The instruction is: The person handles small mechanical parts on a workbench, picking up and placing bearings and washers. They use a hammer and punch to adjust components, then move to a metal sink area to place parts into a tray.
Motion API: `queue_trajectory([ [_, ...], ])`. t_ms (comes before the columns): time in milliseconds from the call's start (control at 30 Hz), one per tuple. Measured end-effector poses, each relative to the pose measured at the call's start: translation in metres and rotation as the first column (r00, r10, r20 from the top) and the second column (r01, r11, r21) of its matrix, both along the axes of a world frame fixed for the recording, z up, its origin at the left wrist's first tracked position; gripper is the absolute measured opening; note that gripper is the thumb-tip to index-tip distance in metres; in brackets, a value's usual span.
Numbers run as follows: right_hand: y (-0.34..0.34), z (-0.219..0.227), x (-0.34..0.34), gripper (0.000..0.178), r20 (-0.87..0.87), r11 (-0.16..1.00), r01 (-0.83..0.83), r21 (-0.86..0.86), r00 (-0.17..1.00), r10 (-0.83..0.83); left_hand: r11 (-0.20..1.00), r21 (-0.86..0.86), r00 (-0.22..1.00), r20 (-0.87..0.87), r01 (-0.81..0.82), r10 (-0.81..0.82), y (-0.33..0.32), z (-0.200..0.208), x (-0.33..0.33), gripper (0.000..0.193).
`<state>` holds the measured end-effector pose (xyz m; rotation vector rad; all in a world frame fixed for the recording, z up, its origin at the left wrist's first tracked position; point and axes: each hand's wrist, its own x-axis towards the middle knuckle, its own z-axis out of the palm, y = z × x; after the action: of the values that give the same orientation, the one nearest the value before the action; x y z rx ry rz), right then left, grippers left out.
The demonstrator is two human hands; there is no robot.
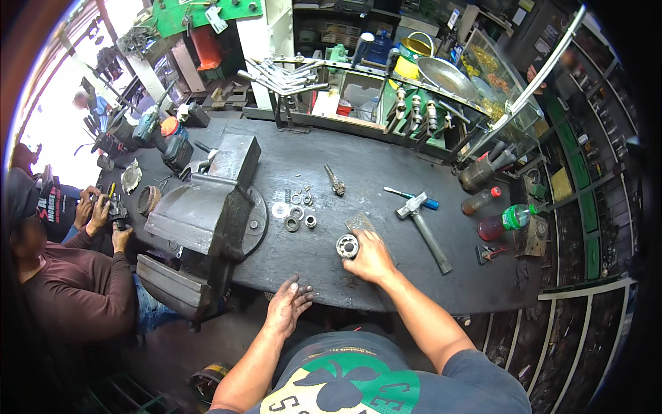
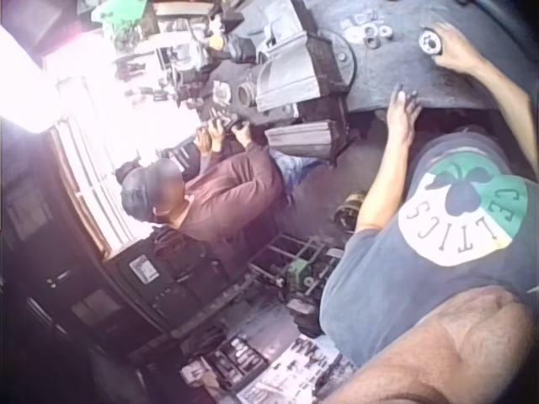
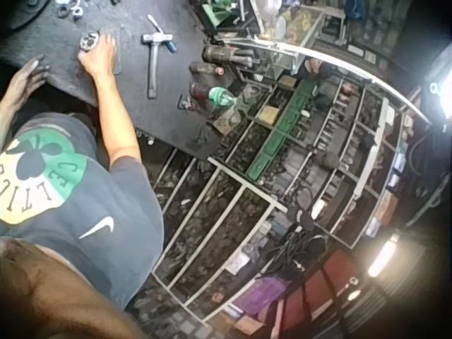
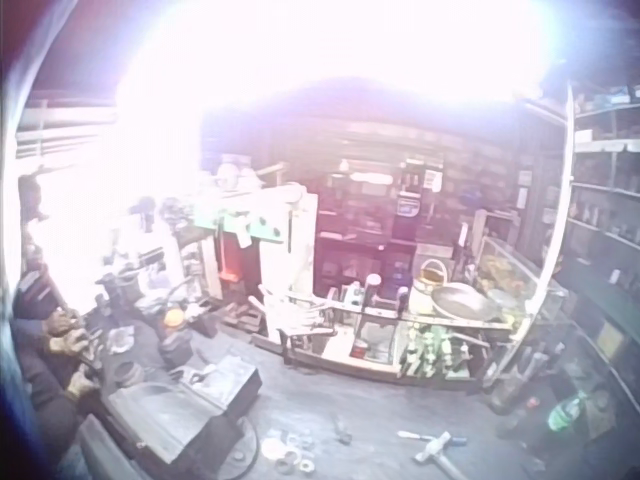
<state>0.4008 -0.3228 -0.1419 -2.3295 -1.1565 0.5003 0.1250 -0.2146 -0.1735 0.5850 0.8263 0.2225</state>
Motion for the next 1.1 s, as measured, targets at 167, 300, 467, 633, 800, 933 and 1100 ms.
queue_trajectory([
  [167, 0.065, -0.018, 0.016, 0.077, 0.149, 0.994, -0.006, -0.109, 0.989, 0.022, 0.999, -0.021, 0.999, -0.014, -0.045, 0.045, 0.004, -0.008, -0.015, 0.074],
  [300, 0.090, -0.038, 0.020, 0.081, 0.158, 0.986, 0.032, -0.166, 0.987, -0.006, 0.996, -0.030, 0.996, 0.004, -0.084, 0.084, 0.010, -0.003, -0.021, 0.073],
  [467, 0.099, -0.020, 0.022, 0.073, 0.115, 0.992, 0.075, -0.097, 0.991, -0.064, 0.989, -0.032, 0.989, 0.006, -0.145, 0.145, 0.018, -0.006, -0.037, 0.067],
  [633, 0.132, -0.025, 0.080, 0.061, 0.116, 0.923, 0.383, -0.049, 0.920, -0.375, 0.990, -0.037, 0.990, -0.015, -0.139, 0.139, 0.028, -0.013, -0.042, 0.064],
  [800, 0.169, -0.008, 0.093, 0.062, 0.053, 0.868, 0.305, -0.391, 0.949, -0.310, 0.991, -0.031, 0.991, -0.022, -0.132, 0.131, 0.036, -0.011, -0.041, 0.062],
  [933, 0.164, -0.015, 0.103, 0.054, -0.016, 0.865, 0.335, -0.374, 0.930, -0.367, 0.992, -0.021, 0.993, 0.008, -0.121, 0.121, 0.044, -0.011, -0.036, 0.060],
  [1100, 0.116, -0.011, 0.076, 0.055, 0.081, 0.858, 0.395, -0.329, 0.917, -0.391, 0.995, 0.066, 0.997, -0.007, -0.072, 0.073, 0.049, -0.005, -0.038, 0.063],
])
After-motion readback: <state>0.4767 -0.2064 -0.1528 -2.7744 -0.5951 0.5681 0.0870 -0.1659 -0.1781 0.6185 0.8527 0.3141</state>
